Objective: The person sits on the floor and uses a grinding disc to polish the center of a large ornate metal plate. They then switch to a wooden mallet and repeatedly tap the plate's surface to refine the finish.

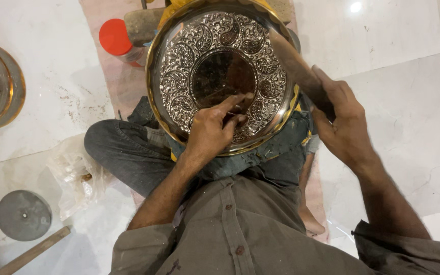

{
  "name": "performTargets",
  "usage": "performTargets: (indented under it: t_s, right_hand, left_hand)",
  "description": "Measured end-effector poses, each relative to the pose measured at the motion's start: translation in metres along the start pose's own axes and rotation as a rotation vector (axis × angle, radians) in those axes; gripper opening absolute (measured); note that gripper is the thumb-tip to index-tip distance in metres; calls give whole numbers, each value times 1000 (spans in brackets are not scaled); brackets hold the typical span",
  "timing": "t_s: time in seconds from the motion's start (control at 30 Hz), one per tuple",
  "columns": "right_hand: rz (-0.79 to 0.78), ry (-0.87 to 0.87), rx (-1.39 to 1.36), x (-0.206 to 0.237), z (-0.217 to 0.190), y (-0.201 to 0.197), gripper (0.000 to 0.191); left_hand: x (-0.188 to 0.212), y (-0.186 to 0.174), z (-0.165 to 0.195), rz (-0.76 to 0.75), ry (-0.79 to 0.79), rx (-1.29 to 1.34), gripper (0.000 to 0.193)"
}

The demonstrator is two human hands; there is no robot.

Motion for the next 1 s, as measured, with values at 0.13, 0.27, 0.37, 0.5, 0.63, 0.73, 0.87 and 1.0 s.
performTargets:
  t_s: [0.13,0.27,0.37,0.5,0.63,0.73,0.87,1.0]
  right_hand:
    - [-42,-302,349,1,-12,4,65]
    - [-78,-310,341,1,2,9,58]
    - [-69,-356,437,1,11,11,57]
    - [-85,-288,335,-1,14,8,58]
    - [-97,-318,405,-6,3,8,56]
    - [-105,-240,290,-12,-3,8,58]
    - [-112,-331,384,-16,-13,10,61]
    - [-200,-459,634,-16,-14,17,61]
  left_hand:
    - [4,1,-4,14,-46,-5,42]
    - [7,1,-7,32,-53,-9,47]
    - [8,5,-11,20,-76,-8,46]
    - [13,5,-13,50,-57,-42,43]
    - [17,5,-14,86,-105,43,46]
    - [17,2,-8,165,-7,-13,45]
    - [17,3,-11,165,-103,-25,44]
    - [19,2,-8,196,-96,-22,43]
Point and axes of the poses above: each hand's wrist, its own x-axis away from the middle knuckle, its own y-axis out of the palm, z = x × y, the point moved 6 cm from there along -x, towards the middle knuckle, and after that the axes turned 14 degrees about z, right-handed, at the moved point
